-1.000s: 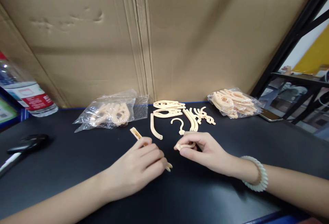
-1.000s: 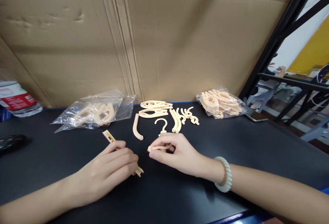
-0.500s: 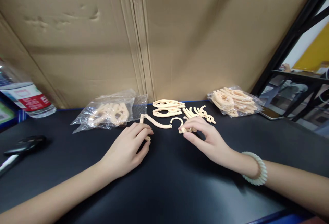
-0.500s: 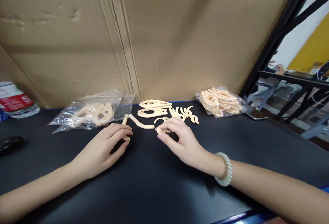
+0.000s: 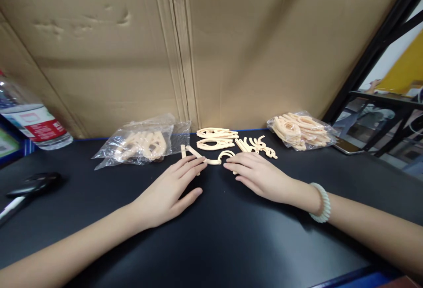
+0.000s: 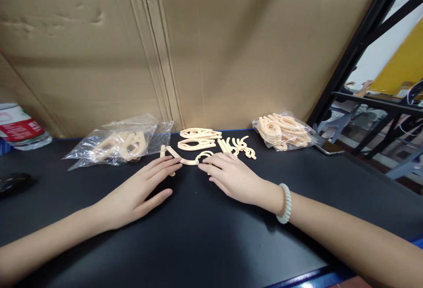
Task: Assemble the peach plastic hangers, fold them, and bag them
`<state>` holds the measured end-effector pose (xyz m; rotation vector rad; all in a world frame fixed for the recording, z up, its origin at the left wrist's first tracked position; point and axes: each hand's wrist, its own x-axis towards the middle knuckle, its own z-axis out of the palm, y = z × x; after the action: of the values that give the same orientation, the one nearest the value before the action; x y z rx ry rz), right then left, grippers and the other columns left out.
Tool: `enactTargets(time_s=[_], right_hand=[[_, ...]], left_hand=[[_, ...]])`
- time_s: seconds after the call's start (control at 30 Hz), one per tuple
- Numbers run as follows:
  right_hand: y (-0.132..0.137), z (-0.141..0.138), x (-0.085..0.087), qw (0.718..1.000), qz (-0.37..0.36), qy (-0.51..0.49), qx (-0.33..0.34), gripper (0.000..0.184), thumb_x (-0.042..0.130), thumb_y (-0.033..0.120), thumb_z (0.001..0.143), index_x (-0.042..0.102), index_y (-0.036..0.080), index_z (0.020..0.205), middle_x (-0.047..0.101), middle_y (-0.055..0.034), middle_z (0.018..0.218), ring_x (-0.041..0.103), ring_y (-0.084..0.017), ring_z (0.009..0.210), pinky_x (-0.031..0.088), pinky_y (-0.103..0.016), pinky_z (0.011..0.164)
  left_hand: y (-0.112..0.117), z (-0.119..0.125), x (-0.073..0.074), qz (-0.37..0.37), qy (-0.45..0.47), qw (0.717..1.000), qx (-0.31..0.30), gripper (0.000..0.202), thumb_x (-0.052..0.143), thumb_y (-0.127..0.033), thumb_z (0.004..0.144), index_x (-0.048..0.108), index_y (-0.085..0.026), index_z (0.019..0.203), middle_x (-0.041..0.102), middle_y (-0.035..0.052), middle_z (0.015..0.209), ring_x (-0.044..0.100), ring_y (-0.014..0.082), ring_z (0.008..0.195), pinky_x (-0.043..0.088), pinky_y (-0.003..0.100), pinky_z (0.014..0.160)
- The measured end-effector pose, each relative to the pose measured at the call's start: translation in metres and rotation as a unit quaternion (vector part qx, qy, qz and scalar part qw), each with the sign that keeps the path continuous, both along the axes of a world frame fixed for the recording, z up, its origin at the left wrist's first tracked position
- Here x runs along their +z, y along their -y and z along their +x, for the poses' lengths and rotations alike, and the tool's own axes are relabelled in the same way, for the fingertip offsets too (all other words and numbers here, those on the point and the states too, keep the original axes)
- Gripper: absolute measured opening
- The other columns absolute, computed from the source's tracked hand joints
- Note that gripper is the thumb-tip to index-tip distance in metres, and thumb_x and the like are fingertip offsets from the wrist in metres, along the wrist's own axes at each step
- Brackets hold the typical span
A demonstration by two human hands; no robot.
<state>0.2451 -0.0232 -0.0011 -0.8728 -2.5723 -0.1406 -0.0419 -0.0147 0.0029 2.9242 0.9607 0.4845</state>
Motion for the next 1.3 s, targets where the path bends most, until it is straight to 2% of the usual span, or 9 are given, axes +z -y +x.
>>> enactTargets(time_s=[0.1,0.17,0.27,0.43,0.6,0.83,1.0,1.13,1.3], right_hand=[[0.001,-0.001,-0.003,1.000,0.003,-0.017,0.006,0.032,0.043,0.015,0.097,0.056,0.015,0.126,0.062,-0.0131,0.121,0.057,-0.023,0.112,0.050,-0.042,0.096],[0.000,0.000,-0.005,0.999,-0.003,-0.035,0.009,0.029,0.043,0.015,0.097,0.058,0.015,0.122,0.064,-0.0131,0.117,0.059,-0.022,0.108,0.052,-0.040,0.093],[-0.002,0.001,-0.007,0.999,0.002,-0.052,0.013,0.025,0.044,0.016,0.098,0.061,0.015,0.116,0.067,-0.0119,0.110,0.062,-0.021,0.101,0.053,-0.038,0.088],[-0.004,0.000,-0.007,0.998,0.024,-0.056,0.004,0.020,0.048,0.018,0.097,0.064,0.017,0.111,0.070,-0.0080,0.105,0.063,-0.021,0.096,0.051,-0.038,0.087],[-0.007,0.001,-0.007,0.997,0.042,-0.058,-0.005,0.019,0.050,0.017,0.096,0.068,0.017,0.103,0.072,-0.0069,0.104,0.064,-0.021,0.094,0.050,-0.038,0.085],[-0.008,0.002,-0.008,0.998,0.039,-0.024,-0.040,0.027,0.045,0.016,0.097,0.067,0.016,0.113,0.068,-0.0103,0.116,0.059,-0.024,0.106,0.047,-0.044,0.092],[-0.008,0.003,-0.008,0.997,0.044,-0.003,-0.055,0.031,0.042,0.013,0.096,0.065,0.016,0.118,0.063,-0.0127,0.122,0.054,-0.027,0.112,0.045,-0.047,0.096],[-0.008,0.002,-0.009,0.998,0.031,-0.004,-0.058,0.031,0.042,0.014,0.096,0.063,0.015,0.119,0.063,-0.0131,0.119,0.055,-0.026,0.112,0.045,-0.046,0.095],[-0.008,0.001,-0.004,0.998,0.013,-0.013,-0.062,0.033,0.042,0.015,0.097,0.058,0.017,0.125,0.062,-0.0121,0.124,0.053,-0.027,0.116,0.044,-0.048,0.098]], left_hand=[[-0.004,-0.002,-0.001,-0.023,-0.036,0.999,-0.001,0.060,0.045,-0.038,0.098,0.025,-0.024,0.152,0.031,0.0070,0.158,0.023,0.0329,0.145,0.025,0.054,0.116],[-0.005,-0.003,-0.001,-0.030,-0.056,0.998,-0.005,0.060,0.041,-0.041,0.099,0.019,-0.026,0.154,0.028,0.0053,0.159,0.021,0.0315,0.146,0.024,0.053,0.116],[-0.005,-0.002,-0.001,-0.033,-0.076,0.997,-0.005,0.060,0.037,-0.043,0.101,0.016,-0.028,0.154,0.026,0.0044,0.160,0.021,0.0297,0.146,0.024,0.051,0.116],[-0.005,-0.003,-0.003,-0.029,-0.085,0.996,-0.001,0.062,0.039,-0.045,0.099,0.015,-0.031,0.154,0.024,0.0041,0.160,0.019,0.0341,0.145,0.024,0.056,0.114],[-0.004,-0.002,-0.001,-0.020,-0.060,0.998,-0.014,0.062,0.044,-0.042,0.098,0.021,-0.025,0.153,0.034,0.0116,0.154,0.028,0.0334,0.140,0.030,0.055,0.112],[0.003,0.004,0.007,-0.014,-0.015,0.999,-0.039,0.040,0.049,-0.032,0.095,0.050,-0.021,0.133,0.046,0.0133,0.131,0.047,0.0298,0.121,0.045,0.046,0.101],[0.006,0.006,0.008,-0.005,-0.007,0.998,-0.059,0.040,0.048,-0.021,0.093,0.051,-0.023,0.133,0.047,0.0122,0.127,0.050,0.0277,0.117,0.049,0.043,0.098],[0.006,0.006,0.007,0.006,-0.003,0.998,-0.067,0.038,0.048,-0.018,0.093,0.053,-0.019,0.131,0.049,0.0130,0.122,0.049,0.0267,0.116,0.048,0.041,0.098],[0.008,0.005,0.007,0.022,0.010,0.996,-0.089,0.031,0.046,-0.015,0.095,0.058,-0.016,0.123,0.055,0.0123,0.113,0.055,0.0228,0.105,0.053,0.035,0.089]])
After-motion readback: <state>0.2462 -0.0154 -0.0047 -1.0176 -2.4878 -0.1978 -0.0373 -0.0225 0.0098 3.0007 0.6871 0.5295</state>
